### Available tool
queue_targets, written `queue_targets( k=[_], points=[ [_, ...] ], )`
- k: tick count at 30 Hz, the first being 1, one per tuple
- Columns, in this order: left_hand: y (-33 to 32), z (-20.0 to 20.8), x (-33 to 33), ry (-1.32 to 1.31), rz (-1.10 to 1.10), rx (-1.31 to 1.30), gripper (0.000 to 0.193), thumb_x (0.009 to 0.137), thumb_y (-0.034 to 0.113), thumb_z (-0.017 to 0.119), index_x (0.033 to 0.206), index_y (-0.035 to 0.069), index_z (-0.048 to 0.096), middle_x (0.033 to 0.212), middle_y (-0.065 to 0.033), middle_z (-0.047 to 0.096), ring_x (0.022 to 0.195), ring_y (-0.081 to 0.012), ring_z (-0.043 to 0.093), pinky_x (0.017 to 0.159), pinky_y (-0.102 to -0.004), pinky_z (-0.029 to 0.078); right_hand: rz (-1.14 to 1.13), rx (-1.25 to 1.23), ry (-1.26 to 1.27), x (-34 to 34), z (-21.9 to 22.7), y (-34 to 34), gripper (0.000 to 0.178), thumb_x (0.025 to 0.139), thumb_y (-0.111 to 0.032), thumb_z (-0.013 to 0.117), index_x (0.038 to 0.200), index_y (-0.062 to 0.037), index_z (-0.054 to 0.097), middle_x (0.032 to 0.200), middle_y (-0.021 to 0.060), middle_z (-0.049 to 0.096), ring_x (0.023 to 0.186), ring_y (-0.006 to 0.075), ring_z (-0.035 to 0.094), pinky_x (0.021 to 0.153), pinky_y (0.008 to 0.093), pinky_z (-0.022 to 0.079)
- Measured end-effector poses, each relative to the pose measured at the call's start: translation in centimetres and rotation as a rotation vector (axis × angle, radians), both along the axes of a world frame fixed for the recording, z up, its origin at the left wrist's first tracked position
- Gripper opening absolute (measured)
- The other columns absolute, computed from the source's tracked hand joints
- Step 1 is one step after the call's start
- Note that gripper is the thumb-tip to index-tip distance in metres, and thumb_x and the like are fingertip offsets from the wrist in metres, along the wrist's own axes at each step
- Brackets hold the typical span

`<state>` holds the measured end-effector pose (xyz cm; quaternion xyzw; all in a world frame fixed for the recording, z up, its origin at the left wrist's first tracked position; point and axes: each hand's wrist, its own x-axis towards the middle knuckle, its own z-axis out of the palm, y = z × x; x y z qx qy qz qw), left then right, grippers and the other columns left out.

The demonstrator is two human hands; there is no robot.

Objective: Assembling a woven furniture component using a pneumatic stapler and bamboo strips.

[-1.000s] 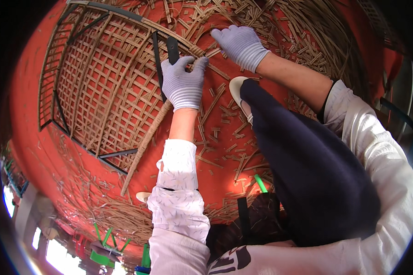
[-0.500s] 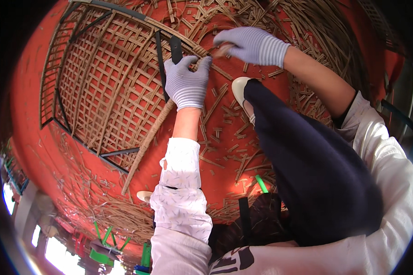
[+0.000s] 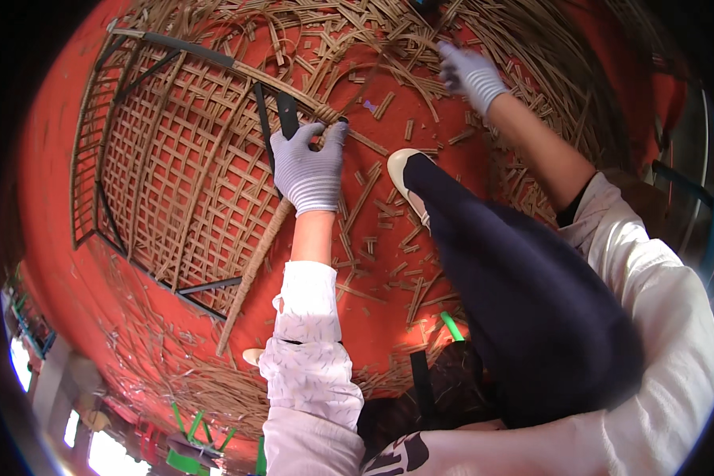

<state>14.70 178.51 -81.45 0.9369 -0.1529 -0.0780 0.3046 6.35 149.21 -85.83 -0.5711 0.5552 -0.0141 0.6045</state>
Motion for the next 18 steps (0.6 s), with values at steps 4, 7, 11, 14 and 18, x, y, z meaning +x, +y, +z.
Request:
queue_targets(
  k=[4,7,11,14,18],
  points=[
    [0.1,-0.1,0.0,0.042,0.003,0.031,0.039,0.075,0.048,0.084,0.092,0.013,0.078,0.103,-0.0113,0.061,0.090,-0.0306,0.066,0.076,-0.0411,0.054,0.066,0.188,-0.080,0.4,-2.7,4.4,0.032,0.096,-0.034,0.068,0.100,-0.0023,0.062,0.080,0.0053,0.066,0.061,0.0136,0.065,0.052,0.0288,0.056],
    [0.1,-0.2,0.2,0.057,0.000,0.029,0.040,0.075,0.047,0.085,0.092,0.013,0.078,0.102,-0.0111,0.060,0.088,-0.0295,0.065,0.076,-0.0401,0.054,0.235,0.507,-0.047,1.7,-4.1,8.3,0.026,0.095,-0.028,0.069,0.094,-0.0025,0.064,0.081,0.0063,0.067,0.061,0.0142,0.064,0.051,0.0287,0.055],
    [0.2,-0.1,0.3,0.056,-0.002,-0.001,0.041,0.074,0.046,0.087,0.091,0.010,0.078,0.100,-0.0105,0.058,0.084,-0.0270,0.063,0.076,-0.0380,0.053,0.042,0.675,-0.165,3.5,-6.0,11.9,0.012,0.095,-0.017,0.069,0.095,-0.0065,0.064,0.079,0.0045,0.066,0.061,0.0135,0.064,0.049,0.0281,0.054],
    [0.4,0.0,0.4,-0.006,-0.028,-0.024,0.034,0.075,0.039,0.088,0.087,0.008,0.079,0.092,-0.0096,0.058,0.074,-0.0213,0.060,0.071,-0.0332,0.050,-0.057,0.726,-0.236,4.3,-7.0,12.4,0.006,0.094,-0.011,0.069,0.094,-0.0072,0.064,0.077,0.0046,0.066,0.059,0.0146,0.063,0.049,0.0291,0.054],
    [1.0,0.2,0.4,0.041,-0.028,-0.058,0.032,0.074,0.036,0.089,0.087,0.008,0.079,0.093,-0.0078,0.058,0.072,-0.0179,0.058,0.069,-0.0308,0.049,-0.003,0.674,-0.249,5.1,-7.0,11.6,0.008,0.092,-0.013,0.072,0.096,-0.0089,0.066,0.077,0.0025,0.066,0.060,0.0120,0.063,0.048,0.0267,0.051]
  ],
)
